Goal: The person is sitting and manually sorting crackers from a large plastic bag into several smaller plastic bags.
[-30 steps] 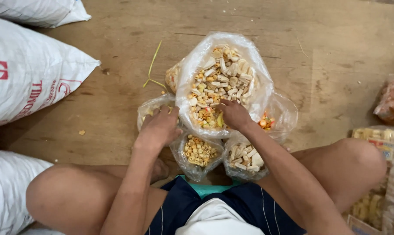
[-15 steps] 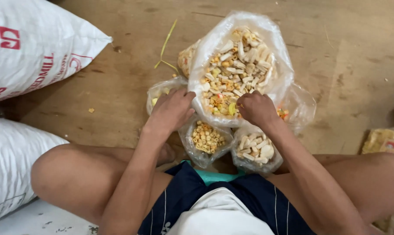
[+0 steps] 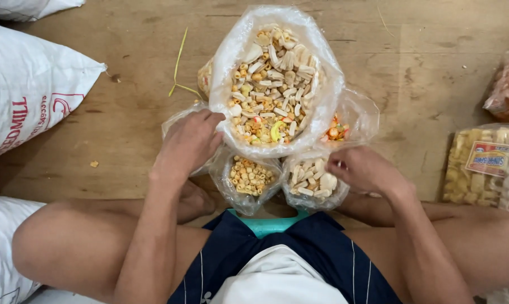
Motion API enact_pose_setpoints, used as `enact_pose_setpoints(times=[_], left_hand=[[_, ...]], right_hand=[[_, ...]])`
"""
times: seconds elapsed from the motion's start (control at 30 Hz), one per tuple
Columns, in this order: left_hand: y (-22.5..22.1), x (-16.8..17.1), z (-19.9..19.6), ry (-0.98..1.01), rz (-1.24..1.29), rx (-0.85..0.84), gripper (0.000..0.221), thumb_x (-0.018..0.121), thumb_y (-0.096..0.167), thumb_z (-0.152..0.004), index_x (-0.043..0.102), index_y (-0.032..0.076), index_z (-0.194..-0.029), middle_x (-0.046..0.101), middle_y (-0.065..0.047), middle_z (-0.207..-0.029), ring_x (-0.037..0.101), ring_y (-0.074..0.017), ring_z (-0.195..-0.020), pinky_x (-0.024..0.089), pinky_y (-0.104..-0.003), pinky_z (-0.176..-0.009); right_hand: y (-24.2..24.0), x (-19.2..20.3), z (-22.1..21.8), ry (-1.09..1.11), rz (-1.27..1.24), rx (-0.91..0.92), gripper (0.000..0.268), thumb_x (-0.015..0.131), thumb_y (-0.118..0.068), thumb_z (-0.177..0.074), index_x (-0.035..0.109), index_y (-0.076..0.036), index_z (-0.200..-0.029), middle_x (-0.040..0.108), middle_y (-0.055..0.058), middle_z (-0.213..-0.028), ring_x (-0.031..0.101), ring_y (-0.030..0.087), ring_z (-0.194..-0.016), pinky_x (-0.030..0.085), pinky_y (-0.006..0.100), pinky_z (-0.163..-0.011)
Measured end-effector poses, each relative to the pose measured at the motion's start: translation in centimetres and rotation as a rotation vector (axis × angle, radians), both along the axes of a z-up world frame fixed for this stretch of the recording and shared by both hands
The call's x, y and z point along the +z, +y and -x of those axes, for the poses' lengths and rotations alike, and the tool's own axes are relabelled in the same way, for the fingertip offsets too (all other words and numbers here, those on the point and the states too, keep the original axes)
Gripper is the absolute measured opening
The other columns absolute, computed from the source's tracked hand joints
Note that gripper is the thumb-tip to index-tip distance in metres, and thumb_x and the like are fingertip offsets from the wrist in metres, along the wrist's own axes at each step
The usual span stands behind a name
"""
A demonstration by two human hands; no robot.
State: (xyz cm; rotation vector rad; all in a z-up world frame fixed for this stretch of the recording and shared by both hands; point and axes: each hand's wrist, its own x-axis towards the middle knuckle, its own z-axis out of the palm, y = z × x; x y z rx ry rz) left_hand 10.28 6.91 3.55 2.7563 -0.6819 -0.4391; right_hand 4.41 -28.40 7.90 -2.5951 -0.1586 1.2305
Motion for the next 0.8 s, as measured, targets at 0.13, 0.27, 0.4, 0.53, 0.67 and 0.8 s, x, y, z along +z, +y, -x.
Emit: enact_pose_setpoints(times=[0.13, 0.27, 0.4, 0.53, 0.67, 0.8], left_hand=[[-0.5, -0.1, 0.3, 0.0, 0.01, -0.002, 0.032, 0.064, 0.028, -0.096, 0.067, 0.015, -0.125, 0.067, -0.013, -0.103, 0.07, -0.0385, -0.097, 0.06, -0.052, -0.08], [-1.6, -0.3, -0.2, 0.1, 0.012, 0.001, 0.035, 0.063, 0.027, -0.095, 0.065, 0.015, -0.128, 0.069, -0.013, -0.106, 0.071, -0.0379, -0.1, 0.059, -0.051, -0.083], [-2.3, -0.5, -1.0, 0.065, -0.004, -0.027, 0.035, 0.063, 0.03, -0.095, 0.065, 0.015, -0.126, 0.068, -0.012, -0.105, 0.071, -0.0383, -0.098, 0.06, -0.052, -0.079], [-3.0, -0.9, -1.6, 0.03, -0.016, -0.041, 0.033, 0.064, 0.032, -0.095, 0.066, 0.015, -0.123, 0.069, -0.011, -0.105, 0.072, -0.0368, -0.098, 0.061, -0.051, -0.078], [-4.2, -0.8, -2.3, 0.021, -0.01, -0.065, 0.035, 0.065, 0.032, -0.095, 0.065, 0.017, -0.126, 0.069, -0.009, -0.107, 0.071, -0.0348, -0.1, 0.061, -0.05, -0.079], [-4.5, -3.2, -2.9, -0.014, 0.043, -0.082, 0.034, 0.068, 0.029, -0.093, 0.065, 0.015, -0.124, 0.068, -0.009, -0.104, 0.071, -0.0358, -0.098, 0.061, -0.05, -0.078]], right_hand=[[-2.5, -3.8, 1.7, 0.173, -0.042, 0.019, 0.034, 0.055, -0.041, -0.093, 0.076, -0.017, -0.105, 0.08, 0.013, -0.107, 0.069, 0.04, -0.112, 0.055, 0.053, -0.098], [-1.9, -3.2, -0.2, 0.186, -0.037, 0.053, 0.034, 0.057, -0.034, -0.092, 0.075, -0.013, -0.112, 0.076, 0.021, -0.113, 0.066, 0.045, -0.115, 0.052, 0.054, -0.102], [-0.8, -3.9, -2.2, 0.019, -0.164, 0.016, 0.031, 0.062, -0.03, -0.091, 0.072, -0.012, -0.115, 0.077, 0.021, -0.109, 0.072, 0.041, -0.107, 0.056, 0.052, -0.096], [0.4, -6.7, -4.6, -0.124, -0.218, 0.01, 0.031, 0.064, -0.028, -0.092, 0.069, -0.012, -0.117, 0.073, 0.02, -0.114, 0.072, 0.037, -0.108, 0.056, 0.049, -0.096], [0.4, -15.1, -7.2, -0.283, -0.228, -0.019, 0.037, 0.062, -0.02, -0.093, 0.064, -0.012, -0.129, 0.064, 0.019, -0.128, 0.066, 0.038, -0.118, 0.054, 0.048, -0.101], [1.6, -20.8, -9.0, -0.384, -0.185, 0.06, 0.034, 0.058, -0.011, -0.092, 0.068, -0.009, -0.124, 0.067, 0.021, -0.119, 0.07, 0.043, -0.108, 0.06, 0.049, -0.091]])
